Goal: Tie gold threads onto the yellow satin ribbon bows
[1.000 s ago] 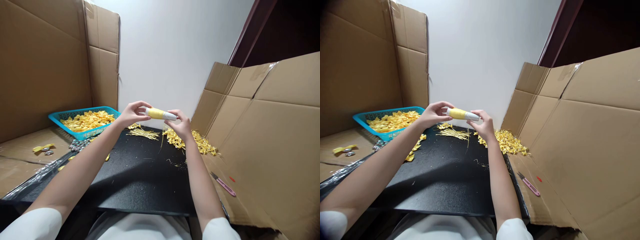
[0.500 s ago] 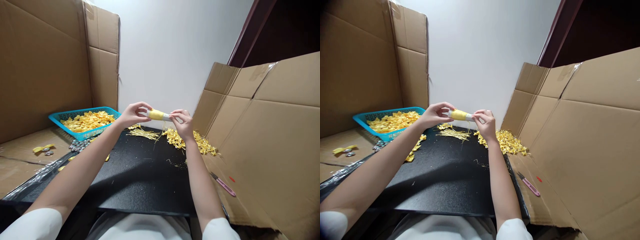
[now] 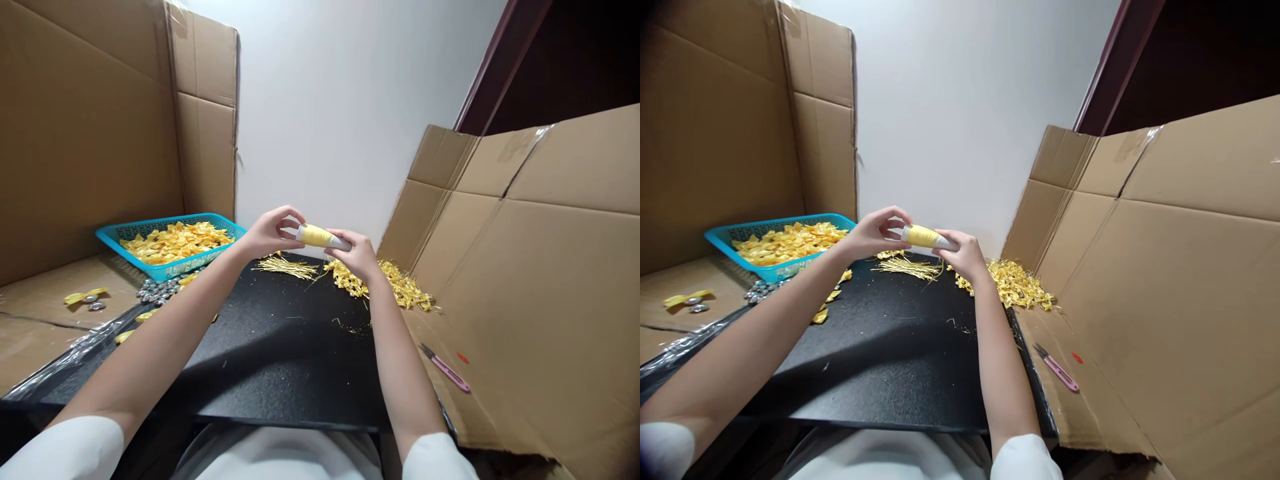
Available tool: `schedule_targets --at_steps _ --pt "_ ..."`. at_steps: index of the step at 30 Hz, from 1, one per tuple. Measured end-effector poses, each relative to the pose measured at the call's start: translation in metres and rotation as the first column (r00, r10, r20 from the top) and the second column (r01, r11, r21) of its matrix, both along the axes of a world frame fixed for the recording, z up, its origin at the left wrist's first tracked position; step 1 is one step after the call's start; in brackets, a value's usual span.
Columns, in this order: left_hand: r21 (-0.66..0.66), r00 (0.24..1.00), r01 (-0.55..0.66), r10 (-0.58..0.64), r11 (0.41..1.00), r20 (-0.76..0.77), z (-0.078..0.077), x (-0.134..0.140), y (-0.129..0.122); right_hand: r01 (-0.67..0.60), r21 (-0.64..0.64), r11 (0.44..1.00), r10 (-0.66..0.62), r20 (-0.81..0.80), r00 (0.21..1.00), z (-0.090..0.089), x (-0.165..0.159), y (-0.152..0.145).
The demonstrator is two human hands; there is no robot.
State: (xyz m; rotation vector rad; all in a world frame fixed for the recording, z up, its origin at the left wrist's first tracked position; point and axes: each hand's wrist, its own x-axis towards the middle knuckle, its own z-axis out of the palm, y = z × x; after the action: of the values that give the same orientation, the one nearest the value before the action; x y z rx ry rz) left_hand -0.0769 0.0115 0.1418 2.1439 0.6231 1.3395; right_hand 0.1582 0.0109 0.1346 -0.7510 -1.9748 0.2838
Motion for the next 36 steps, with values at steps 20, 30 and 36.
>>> schedule_targets --at_steps 20,30,36 --pt "-0.111 0.977 -0.148 0.128 0.983 -0.173 0.004 0.005 -0.005 0.077 0.310 0.948 -0.125 0.137 0.983 0.005 -0.008 -0.013" --pt "-0.075 0.972 -0.165 0.149 0.983 -0.181 0.004 0.002 -0.002 0.088 0.289 0.953 -0.141 0.168 0.976 0.005 -0.011 -0.014" --pt "-0.144 0.956 -0.285 0.271 0.948 -0.110 0.004 0.002 0.000 0.082 0.201 0.976 -0.125 0.212 0.969 0.012 -0.002 -0.018"
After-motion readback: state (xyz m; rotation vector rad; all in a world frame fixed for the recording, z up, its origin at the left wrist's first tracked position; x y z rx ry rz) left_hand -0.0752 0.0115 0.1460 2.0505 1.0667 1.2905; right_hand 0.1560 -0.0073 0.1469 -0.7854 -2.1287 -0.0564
